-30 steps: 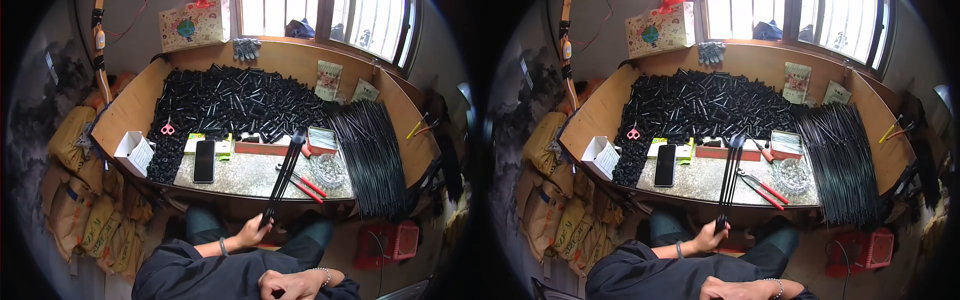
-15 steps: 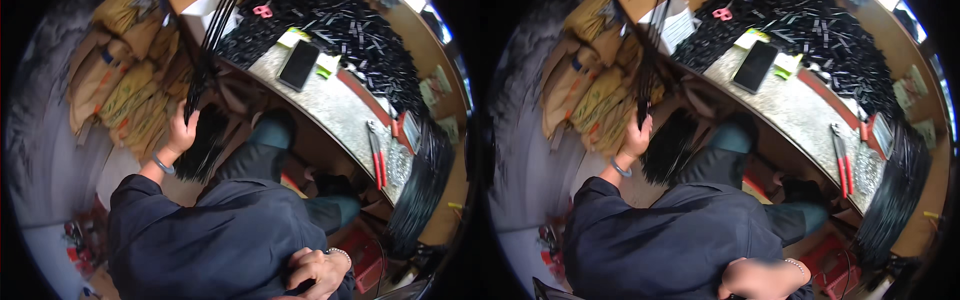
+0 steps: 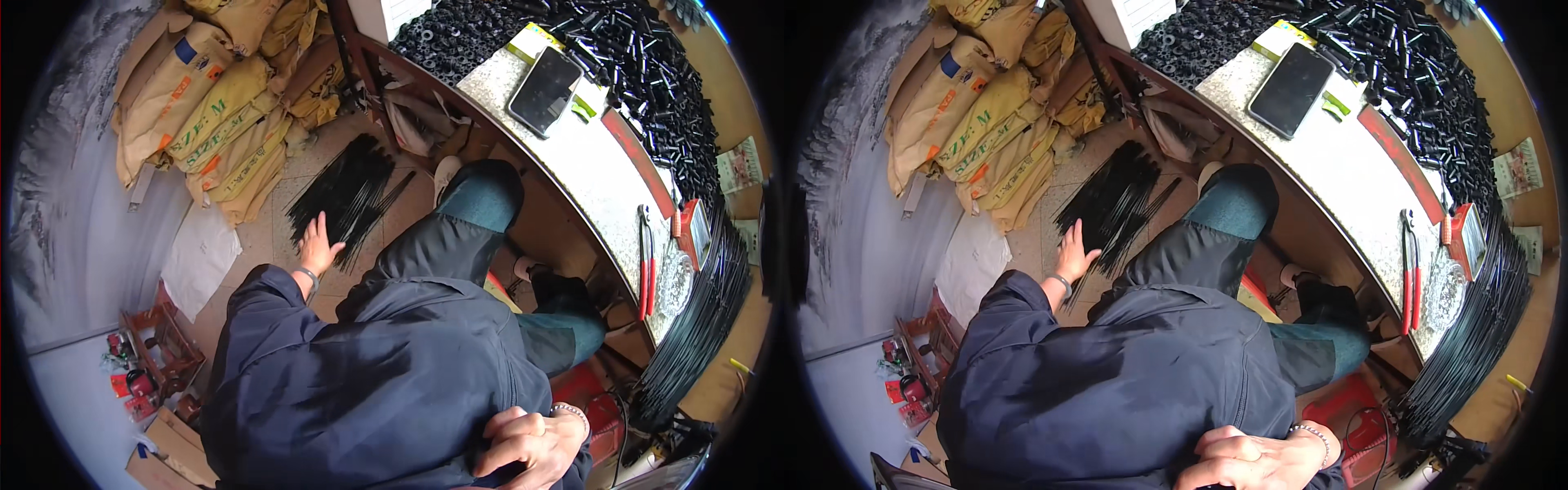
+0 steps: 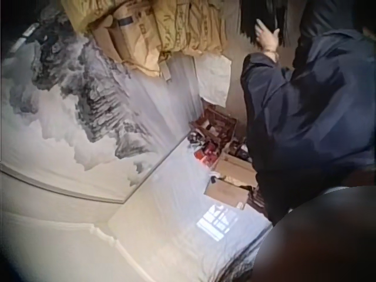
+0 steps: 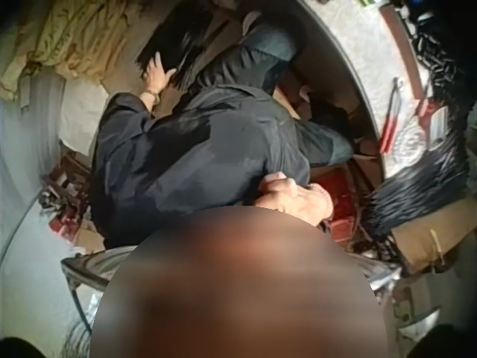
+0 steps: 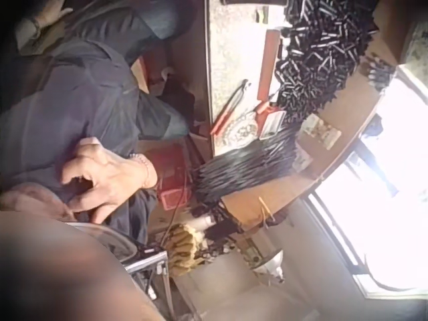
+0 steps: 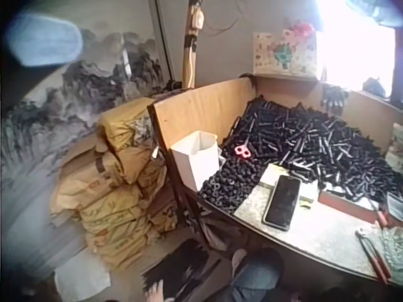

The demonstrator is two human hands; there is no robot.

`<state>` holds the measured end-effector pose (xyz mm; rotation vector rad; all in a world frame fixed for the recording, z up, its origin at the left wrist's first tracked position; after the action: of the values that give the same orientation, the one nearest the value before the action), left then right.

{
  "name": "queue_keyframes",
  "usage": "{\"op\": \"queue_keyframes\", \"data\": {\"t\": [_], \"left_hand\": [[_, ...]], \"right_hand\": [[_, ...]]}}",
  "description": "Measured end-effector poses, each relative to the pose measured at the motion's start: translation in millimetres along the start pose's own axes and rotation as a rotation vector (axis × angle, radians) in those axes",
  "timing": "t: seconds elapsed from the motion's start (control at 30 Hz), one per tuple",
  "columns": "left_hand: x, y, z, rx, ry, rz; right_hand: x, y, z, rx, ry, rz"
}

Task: The recorder is assembling and bundling black rods and components at a factory workbench using pliers.

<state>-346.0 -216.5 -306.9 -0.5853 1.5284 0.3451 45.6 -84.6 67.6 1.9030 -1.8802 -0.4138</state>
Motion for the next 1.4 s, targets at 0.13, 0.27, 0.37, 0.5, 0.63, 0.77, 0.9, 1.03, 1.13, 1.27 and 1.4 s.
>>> {"op": "queue_keyframes", "data": {"t": [0.13, 0.27, 0.37, 0.5, 0.63, 0.77, 0.9, 1.03, 1.13, 1.27, 1.4], "left_hand": [[-65.5, 61.5, 98.8, 0.349, -0.511, 0.048], [-238.2, 28.9, 246.6, 0.763, -1.239, -0.437], [-357.2, -30.2, 299.9, 1.468, -1.748, -0.456], [-416.8, -99.0, 328.4, 1.437, -2.136, -0.552], [-425.7, -120.2, 335.3, 1.228, -2.827, -0.177], [-451.8, -101.4, 375.3, 2.169, -1.615, -0.843], [-396.6, -83.7, 411.8, 2.034, -1.341, -0.703], [-350.1, -58.6, 412.8, 1.628, -0.907, -0.722], [-319.9, -42.5, 403.9, 1.42, -0.91, -0.728], [-306.3, -33.9, 403.5, 1.296, -0.942, -0.736], [-303.0, -37.0, 408.2, 1.265, -0.955, -0.757]], "right_hand": [[-9.7, -11.5, -3.7, -0.059, -0.009, 0.07], [-31.5, -65.0, -1.8, -0.161, -0.156, 0.509], [-34.5, -86.8, -14.7, -0.094, -0.24, 0.818], [-30.3, -128.9, -40.4, 0.044, -0.43, 1.157], [-29.5, -182.6, -74.3, 0.041, -0.768, 1.423], [-68.5, -271.5, -111.0, 0.31, -1.245, 1.842], [-109.1, -378.8, -157.1, 0.847, -1.824, 2.046], [-147.9, -440.7, -183.8, 1.333, -1.854, 2.064], [-176.1, -456.4, -188.7, 1.461, -1.759, 2.004], [-198.4, -471.2, -180.8, 1.573, -1.628, 1.989], [-207.4, -468.9, -178.6, 1.54, -1.681, 1.977]]}}
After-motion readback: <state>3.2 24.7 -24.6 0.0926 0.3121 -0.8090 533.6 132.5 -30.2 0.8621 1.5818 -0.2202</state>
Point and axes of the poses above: each hand's wrist, its own y-axis towards the middle knuckle, its own x-axis out of the palm, z = x × y, the point moved 3 cm from there along y, towards the middle knuckle, and after that the axes turned 10 degrees about y, right-handed, at the moved point
